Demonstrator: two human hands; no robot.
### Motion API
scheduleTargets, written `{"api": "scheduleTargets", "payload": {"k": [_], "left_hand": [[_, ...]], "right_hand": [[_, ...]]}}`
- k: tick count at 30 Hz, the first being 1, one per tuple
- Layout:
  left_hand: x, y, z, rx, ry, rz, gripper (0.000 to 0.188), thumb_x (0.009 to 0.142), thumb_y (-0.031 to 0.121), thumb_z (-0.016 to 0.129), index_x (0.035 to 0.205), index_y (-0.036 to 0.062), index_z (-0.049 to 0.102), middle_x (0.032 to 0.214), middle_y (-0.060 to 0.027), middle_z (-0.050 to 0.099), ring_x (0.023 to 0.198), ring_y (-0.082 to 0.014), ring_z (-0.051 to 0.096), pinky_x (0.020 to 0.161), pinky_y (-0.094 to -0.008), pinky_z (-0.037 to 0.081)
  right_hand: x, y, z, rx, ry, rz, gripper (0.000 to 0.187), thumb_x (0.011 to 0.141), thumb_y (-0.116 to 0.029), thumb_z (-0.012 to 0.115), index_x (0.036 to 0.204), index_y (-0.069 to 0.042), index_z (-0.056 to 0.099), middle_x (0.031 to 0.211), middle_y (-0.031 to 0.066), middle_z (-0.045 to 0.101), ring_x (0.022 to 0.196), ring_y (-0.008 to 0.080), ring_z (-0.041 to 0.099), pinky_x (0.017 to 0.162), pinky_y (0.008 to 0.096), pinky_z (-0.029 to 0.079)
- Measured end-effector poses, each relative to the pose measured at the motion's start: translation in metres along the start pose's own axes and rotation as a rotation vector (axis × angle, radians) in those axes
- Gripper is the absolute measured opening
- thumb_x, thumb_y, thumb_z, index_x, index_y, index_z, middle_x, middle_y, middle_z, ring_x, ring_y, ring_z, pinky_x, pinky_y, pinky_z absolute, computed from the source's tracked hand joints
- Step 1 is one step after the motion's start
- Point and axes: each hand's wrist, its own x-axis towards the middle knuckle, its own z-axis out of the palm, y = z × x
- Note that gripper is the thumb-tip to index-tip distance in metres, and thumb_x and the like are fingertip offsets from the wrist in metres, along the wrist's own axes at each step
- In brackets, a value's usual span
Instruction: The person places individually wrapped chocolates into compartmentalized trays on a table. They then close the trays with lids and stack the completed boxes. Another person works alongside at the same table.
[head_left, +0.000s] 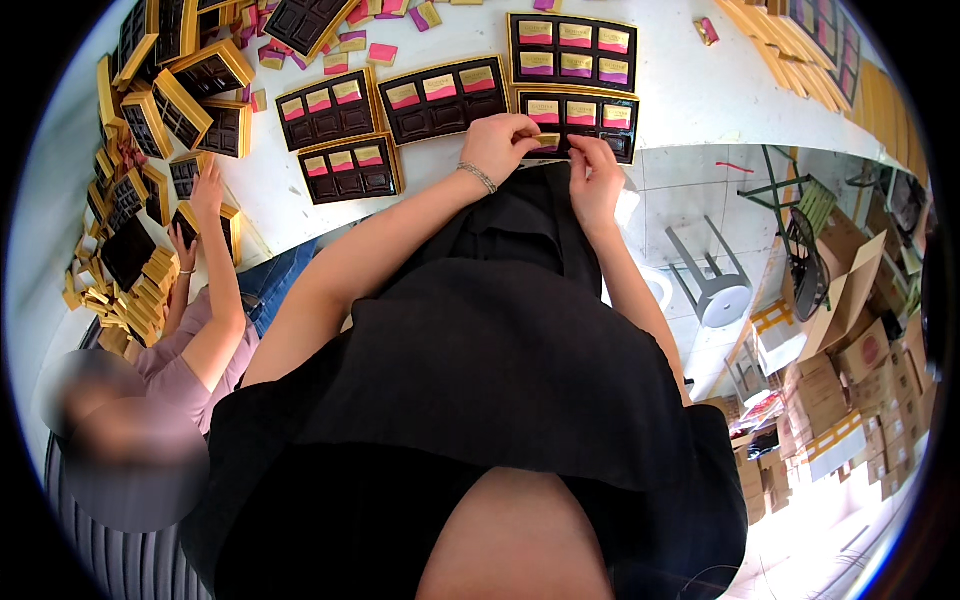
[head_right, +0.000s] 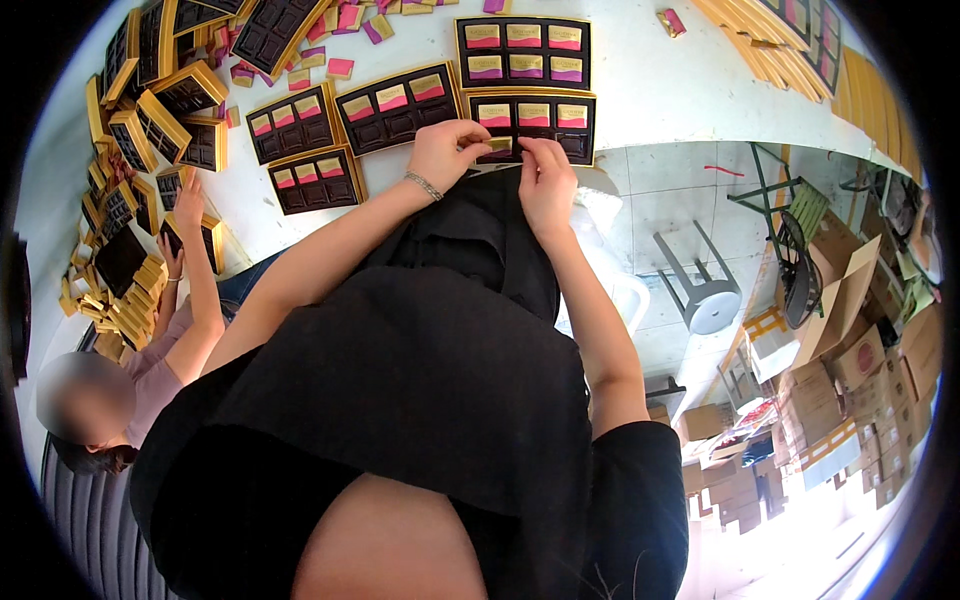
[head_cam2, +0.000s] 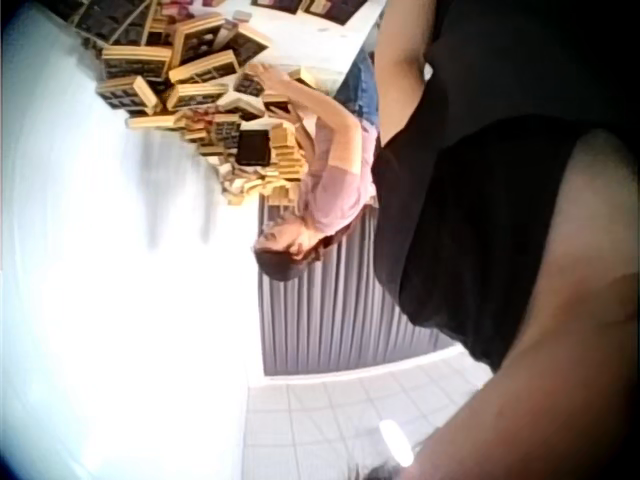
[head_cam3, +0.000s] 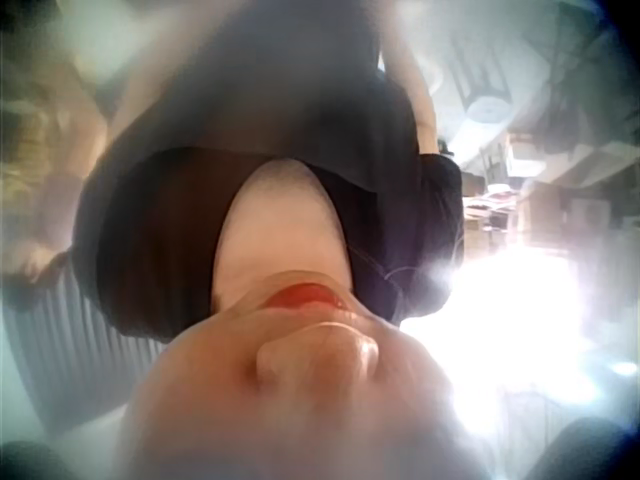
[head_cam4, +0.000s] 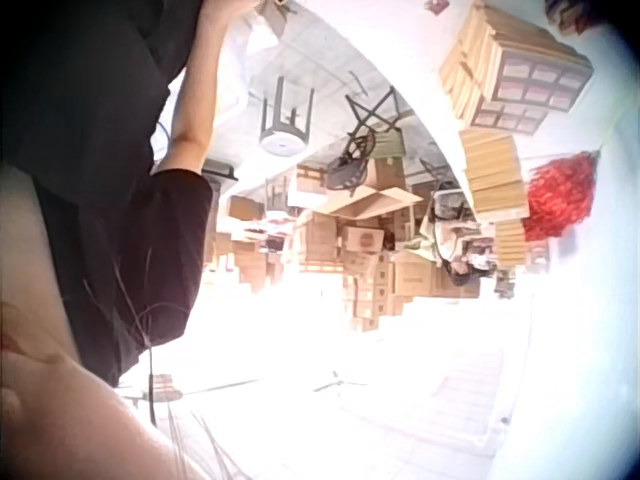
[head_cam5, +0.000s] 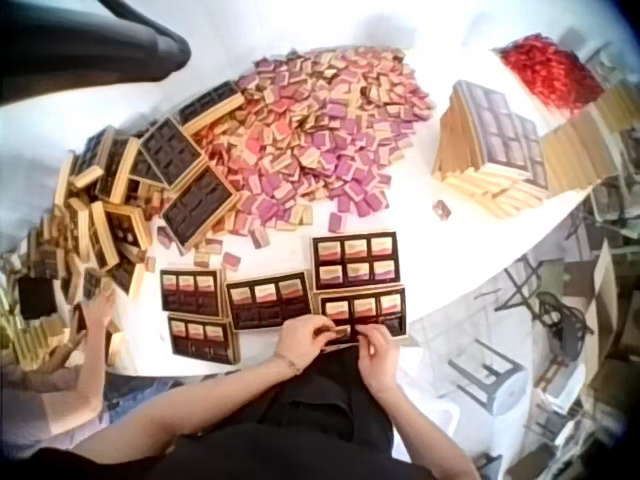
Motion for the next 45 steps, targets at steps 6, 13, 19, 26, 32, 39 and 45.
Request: {"api": "scheduleTargets", "payload": {"k": [6,13,19,26,32,39,45], "left_hand": [[0.000,-0.001,0.008,0.241,0.128,0.173,0.009,0.079,0.016,0.070,0.087,0.0115,0.071,0.082,-0.0045,0.059,0.079,-0.0235,0.062,0.067,-0.0353,0.051],[0.000,-0.004,0.005,0.391,0.027,0.236,0.009,0.080,0.019,0.062,0.077,0.0108,0.064,0.084,-0.0035,0.057,0.082,-0.0220,0.060,0.064,-0.0367,0.051],[0.028,0.013,-0.021,0.300,0.250,0.319,0.005,0.078,0.016,0.070,0.083,0.0150,0.071,0.082,-0.0033,0.059,0.079,-0.0227,0.062,0.066,-0.0345,0.050],[0.180,0.056,-0.054,0.540,0.179,-0.146,0.042,0.079,0.048,0.070,0.094,0.0092,0.070,0.090,-0.0093,0.071,0.086,-0.0276,0.068,0.073,-0.0376,0.054],[0.216,0.051,-0.041,0.805,-0.040,-0.095,0.052,0.072,0.048,0.069,0.097,0.0015,0.070,0.093,-0.0186,0.070,0.091,-0.0305,0.069,0.076,-0.0399,0.056],[0.191,0.036,-0.061,0.221,0.277,0.131,0.025,0.076,0.025,0.068,0.091,0.0048,0.068,0.074,-0.0129,0.066,0.065,-0.0293,0.063,0.066,-0.0388,0.052],[0.078,0.058,-0.010,0.117,-0.264,0.105,0.026,0.074,0.021,0.071,0.099,0.0148,0.072,0.079,-0.0060,0.070,0.073,-0.0196,0.068,0.072,-0.0315,0.053]], "right_hand": [[-0.008,0.002,0.004,-0.346,-0.099,-0.459,0.038,0.076,0.001,0.059,0.113,-0.003,0.064,0.123,0.0070,0.059,0.116,0.0277,0.055,0.095,0.0395,0.047],[0.003,0.002,-0.008,-0.544,-0.194,-0.594,0.039,0.074,-0.005,0.060,0.113,-0.006,0.065,0.126,0.0042,0.060,0.121,0.0249,0.052,0.105,0.0478,0.037],[0.154,-0.001,-0.029,-0.365,0.218,-0.404,0.018,0.083,-0.008,0.062,0.099,-0.004,0.065,0.093,0.0125,0.064,0.090,0.0333,0.060,0.079,0.0392,0.049],[0.269,0.020,-0.004,-0.766,-0.033,-0.311,0.031,0.079,-0.025,0.072,0.101,-0.005,0.063,0.104,0.0143,0.063,0.094,0.0342,0.061,0.081,0.0444,0.050],[0.253,0.026,-0.038,0.058,-0.004,0.062,0.027,0.085,-0.013,0.065,0.110,-0.004,0.063,0.097,0.0163,0.069,0.087,0.0247,0.067,0.076,0.0376,0.055],[0.157,0.032,-0.079,0.887,-0.087,0.400,0.021,0.089,-0.012,0.064,0.105,0.001,0.065,0.094,0.0029,0.068,0.083,0.0108,0.062,0.075,0.0255,0.046],[0.035,0.016,-0.064,0.723,0.120,0.626,0.033,0.082,0.005,0.064,0.115,0.005,0.056,0.083,0.0133,0.065,0.072,0.0188,0.066,0.062,0.0284,0.056]]}}
